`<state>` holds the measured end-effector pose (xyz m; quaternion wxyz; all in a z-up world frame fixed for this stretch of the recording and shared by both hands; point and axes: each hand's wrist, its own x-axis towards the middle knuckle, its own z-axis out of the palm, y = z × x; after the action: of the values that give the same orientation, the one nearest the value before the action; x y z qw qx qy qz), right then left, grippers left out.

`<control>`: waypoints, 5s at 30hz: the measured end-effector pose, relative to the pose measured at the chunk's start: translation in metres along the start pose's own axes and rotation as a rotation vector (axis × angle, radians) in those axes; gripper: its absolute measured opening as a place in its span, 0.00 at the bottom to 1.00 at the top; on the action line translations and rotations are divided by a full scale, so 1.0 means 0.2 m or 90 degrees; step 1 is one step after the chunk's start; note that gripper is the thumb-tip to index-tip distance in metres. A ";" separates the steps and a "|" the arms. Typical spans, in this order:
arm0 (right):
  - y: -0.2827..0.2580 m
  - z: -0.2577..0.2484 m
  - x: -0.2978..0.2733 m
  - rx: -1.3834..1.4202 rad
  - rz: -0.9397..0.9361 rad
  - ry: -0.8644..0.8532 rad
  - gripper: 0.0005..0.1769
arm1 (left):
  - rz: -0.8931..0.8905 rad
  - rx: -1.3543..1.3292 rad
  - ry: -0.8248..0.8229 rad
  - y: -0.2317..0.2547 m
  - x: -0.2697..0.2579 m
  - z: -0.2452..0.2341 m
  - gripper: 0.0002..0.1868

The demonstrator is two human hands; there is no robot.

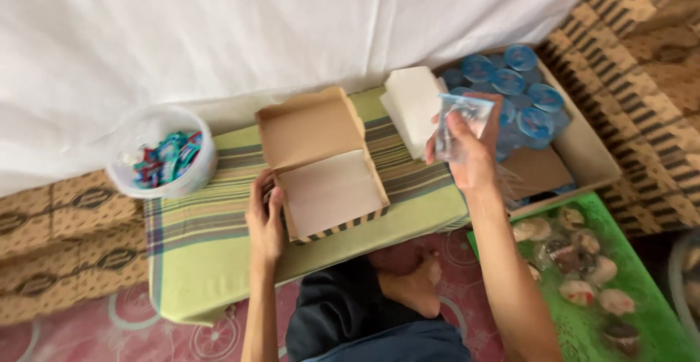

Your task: Assembling cardboard food boxes, lining them with paper, and filling them with a cup of water and a snack.

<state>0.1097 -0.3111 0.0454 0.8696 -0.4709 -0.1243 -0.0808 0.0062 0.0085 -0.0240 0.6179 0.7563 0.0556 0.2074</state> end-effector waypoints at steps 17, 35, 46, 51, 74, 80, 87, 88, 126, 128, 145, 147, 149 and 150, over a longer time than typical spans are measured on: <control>0.24 0.89 -0.26 -0.908 0.212 -0.295 0.38 | 0.056 0.118 -0.055 0.09 -0.02 -0.03 0.29; 0.29 0.96 -0.27 -0.836 0.282 -0.365 0.44 | 0.039 0.079 -0.019 0.19 -0.04 -0.01 0.24; 0.24 0.89 -0.25 -0.815 0.349 -0.428 0.48 | 0.085 0.146 -0.037 0.09 -0.03 -0.02 0.17; 0.19 0.88 -0.23 -0.817 0.391 -0.464 0.40 | 0.148 0.132 -0.038 0.15 -0.02 -0.03 0.17; 0.12 -0.32 -0.09 -0.278 -0.121 -0.018 0.10 | 0.198 0.129 -0.097 0.09 -0.02 -0.03 0.18; 0.01 -1.22 -0.14 -0.523 -0.027 0.219 0.10 | 0.218 0.153 -0.075 -0.06 0.00 -0.03 0.20; -0.13 -1.08 -0.04 -1.021 0.329 0.005 0.16 | 0.172 0.166 -0.048 0.11 -0.03 0.04 0.19; -0.10 -1.11 -0.01 -1.033 0.319 -0.022 0.16 | 0.165 0.161 -0.049 0.11 -0.04 0.04 0.20; 0.04 -0.31 0.01 -0.533 -0.058 -0.077 0.07 | 0.192 0.139 -0.048 0.07 -0.01 -0.02 0.19; 0.03 -0.05 0.01 -0.571 -0.125 -0.231 0.07 | 0.182 0.131 -0.054 0.07 -0.01 -0.02 0.18; 0.37 0.66 -0.04 -0.929 -0.180 -0.612 0.11 | 0.151 0.102 -0.051 0.10 -0.01 -0.03 0.23; 0.39 0.66 -0.04 -0.947 -0.175 -0.630 0.13 | 0.153 0.103 -0.046 0.10 -0.01 -0.04 0.22; 0.41 0.66 -0.03 -0.977 -0.149 -0.647 0.14 | 0.153 0.111 -0.056 0.12 -0.01 -0.04 0.22; 0.40 0.68 -0.04 -0.977 -0.149 -0.649 0.14 | 0.152 0.111 -0.054 0.12 -0.01 -0.04 0.22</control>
<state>0.1035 -0.1541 0.0503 0.1465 -0.8804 -0.4508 -0.0117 -0.0025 0.0107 -0.0008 0.5227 0.8164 -0.0435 0.2416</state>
